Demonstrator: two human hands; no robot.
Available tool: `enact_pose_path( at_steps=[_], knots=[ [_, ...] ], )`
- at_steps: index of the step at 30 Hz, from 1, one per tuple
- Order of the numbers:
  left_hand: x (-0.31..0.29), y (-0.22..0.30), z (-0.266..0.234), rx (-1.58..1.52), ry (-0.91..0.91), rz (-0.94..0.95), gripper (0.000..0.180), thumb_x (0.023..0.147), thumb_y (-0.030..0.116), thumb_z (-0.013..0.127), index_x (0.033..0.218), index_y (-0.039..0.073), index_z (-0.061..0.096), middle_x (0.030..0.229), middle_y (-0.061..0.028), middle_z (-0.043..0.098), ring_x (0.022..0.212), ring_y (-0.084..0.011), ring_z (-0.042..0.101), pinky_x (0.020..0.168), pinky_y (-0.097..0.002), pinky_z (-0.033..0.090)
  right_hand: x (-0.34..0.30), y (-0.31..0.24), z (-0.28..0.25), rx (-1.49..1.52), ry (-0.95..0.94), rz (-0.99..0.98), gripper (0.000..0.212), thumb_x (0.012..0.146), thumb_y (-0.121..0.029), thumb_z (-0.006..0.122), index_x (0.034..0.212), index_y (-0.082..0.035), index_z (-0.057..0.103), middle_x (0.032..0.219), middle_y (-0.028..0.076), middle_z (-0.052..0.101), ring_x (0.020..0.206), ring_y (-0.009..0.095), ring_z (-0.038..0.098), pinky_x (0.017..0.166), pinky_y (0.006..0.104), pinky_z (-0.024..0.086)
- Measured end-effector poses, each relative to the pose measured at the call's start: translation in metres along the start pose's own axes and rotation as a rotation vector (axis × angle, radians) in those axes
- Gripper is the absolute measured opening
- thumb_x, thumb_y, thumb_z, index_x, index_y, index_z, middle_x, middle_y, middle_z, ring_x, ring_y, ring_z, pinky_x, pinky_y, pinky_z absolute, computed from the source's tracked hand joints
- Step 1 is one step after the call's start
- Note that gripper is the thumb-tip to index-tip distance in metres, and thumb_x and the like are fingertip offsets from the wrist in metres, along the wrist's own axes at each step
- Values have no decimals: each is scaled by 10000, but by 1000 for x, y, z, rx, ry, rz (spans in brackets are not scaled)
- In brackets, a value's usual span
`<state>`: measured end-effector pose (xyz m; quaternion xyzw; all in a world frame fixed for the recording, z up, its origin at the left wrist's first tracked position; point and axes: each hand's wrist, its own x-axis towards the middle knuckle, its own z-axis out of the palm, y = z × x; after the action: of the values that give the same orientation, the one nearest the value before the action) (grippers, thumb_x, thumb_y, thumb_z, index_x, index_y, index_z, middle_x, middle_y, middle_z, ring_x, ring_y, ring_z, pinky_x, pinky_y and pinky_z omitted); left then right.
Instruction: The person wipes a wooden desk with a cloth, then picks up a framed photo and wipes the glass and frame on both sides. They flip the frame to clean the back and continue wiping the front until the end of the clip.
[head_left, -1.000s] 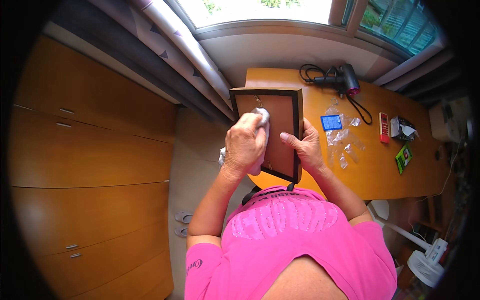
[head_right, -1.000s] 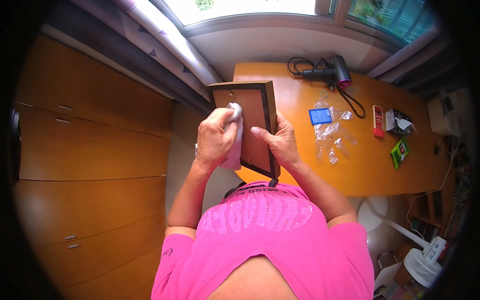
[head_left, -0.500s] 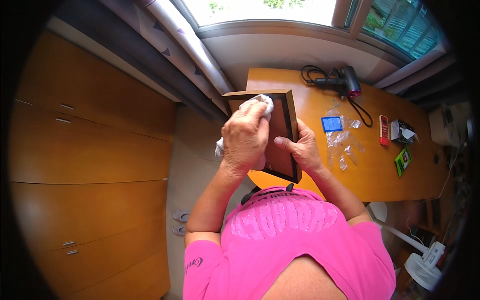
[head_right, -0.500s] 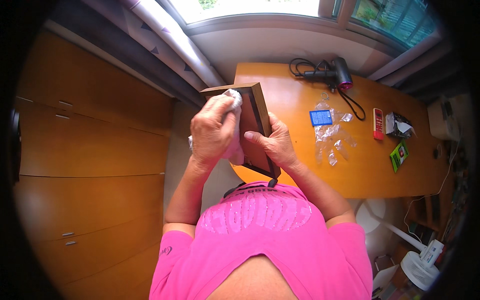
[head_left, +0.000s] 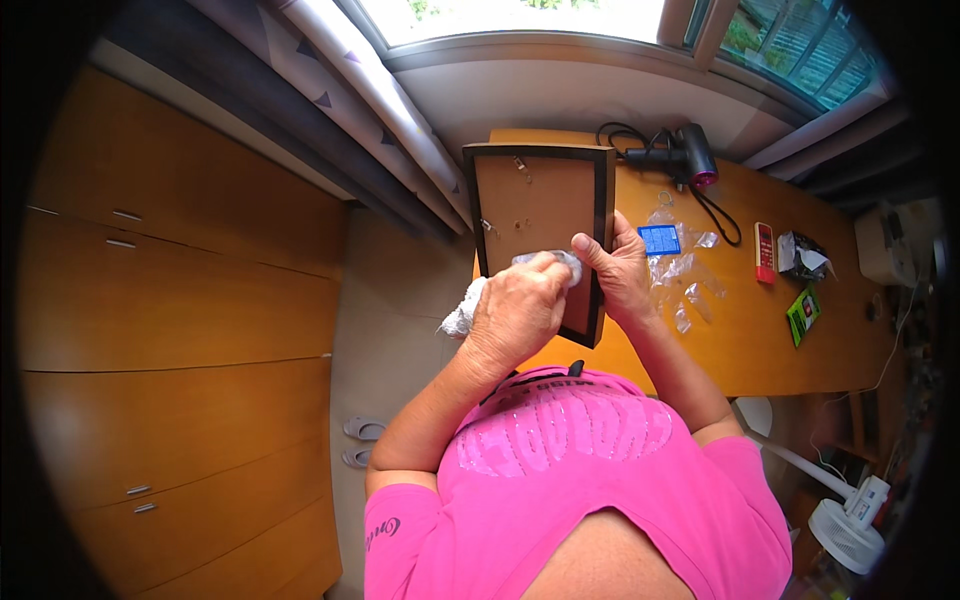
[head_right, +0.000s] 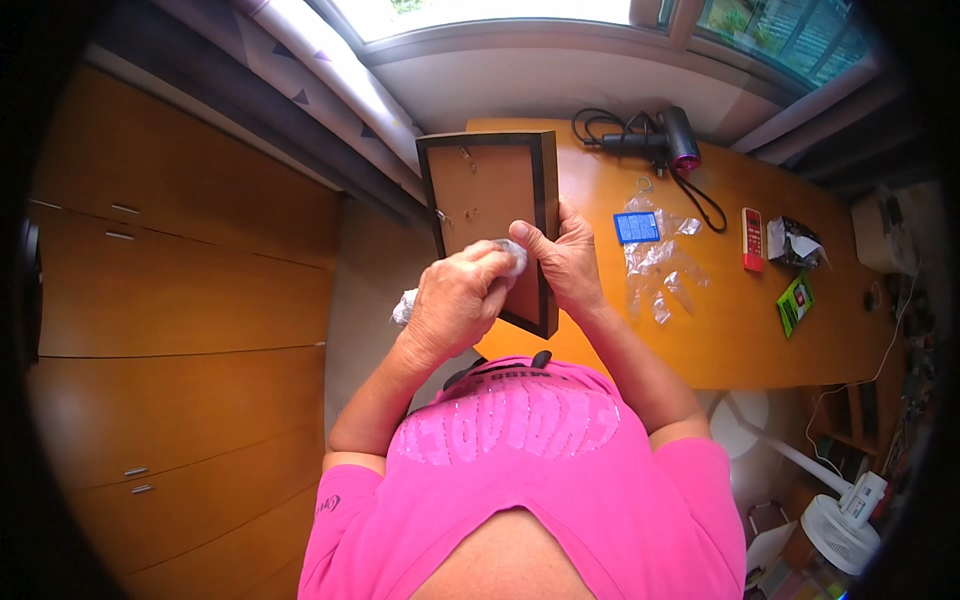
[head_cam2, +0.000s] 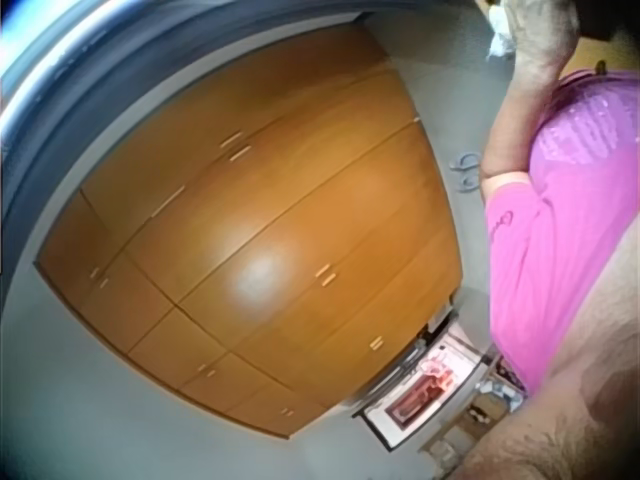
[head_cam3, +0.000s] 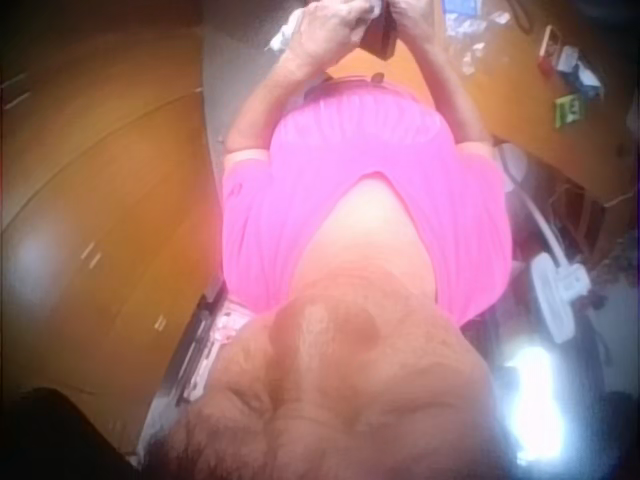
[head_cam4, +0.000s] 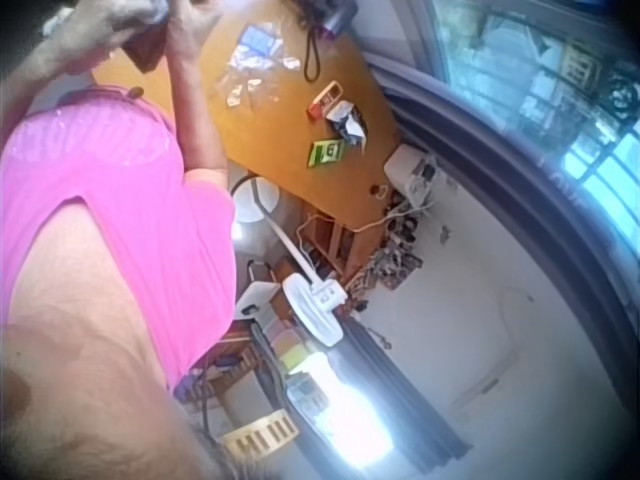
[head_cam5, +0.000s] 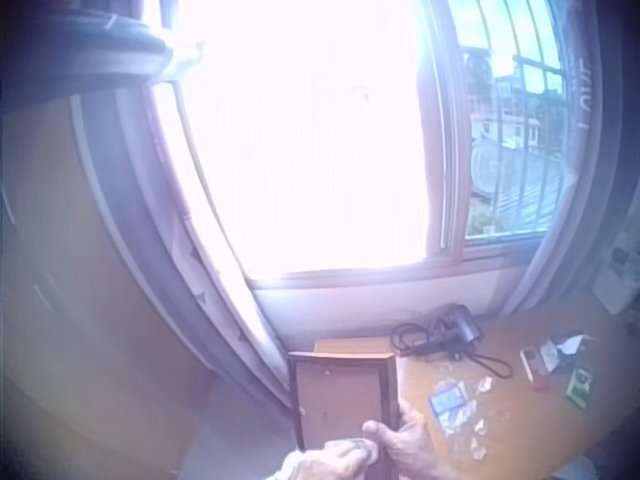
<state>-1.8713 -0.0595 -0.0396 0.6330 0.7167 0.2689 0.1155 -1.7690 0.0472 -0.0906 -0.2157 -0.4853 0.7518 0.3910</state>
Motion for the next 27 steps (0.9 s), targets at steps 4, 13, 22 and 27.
enact_pose_path(
  at_steps=[4,13,22,27],
  knots=[
    [-6,8,10,-25,-71,35,68,766,80,575,820,40,569,850,-94,592,735,-308,599,625,-390,489,1,2,2,-48,109,-33,218,791,-115,692,962,-62,567,815,-18,597,701,54,525,629,209,454],
    [-20,-7,12,-159,-186,-2,86,783,114,603,816,36,617,810,-93,602,724,-309,590,618,-357,480,11,-13,-5,122,240,-77,190,802,-118,677,951,-73,568,819,-12,607,714,68,563,629,207,477],
    [-37,-55,-59,-703,220,-490,174,776,-12,568,932,-23,644,844,-59,650,773,-107,599,692,-259,494,22,-16,-49,371,322,25,285,815,-175,655,1062,-69,561,968,55,622,864,180,617,735,336,538],
    [-36,-73,-63,-716,401,-512,190,775,-29,594,958,-17,644,817,-42,649,755,-94,594,690,-233,489,23,-16,-73,644,201,320,354,811,-212,656,1070,4,551,985,136,635,838,253,651,743,391,549]
  ],
)
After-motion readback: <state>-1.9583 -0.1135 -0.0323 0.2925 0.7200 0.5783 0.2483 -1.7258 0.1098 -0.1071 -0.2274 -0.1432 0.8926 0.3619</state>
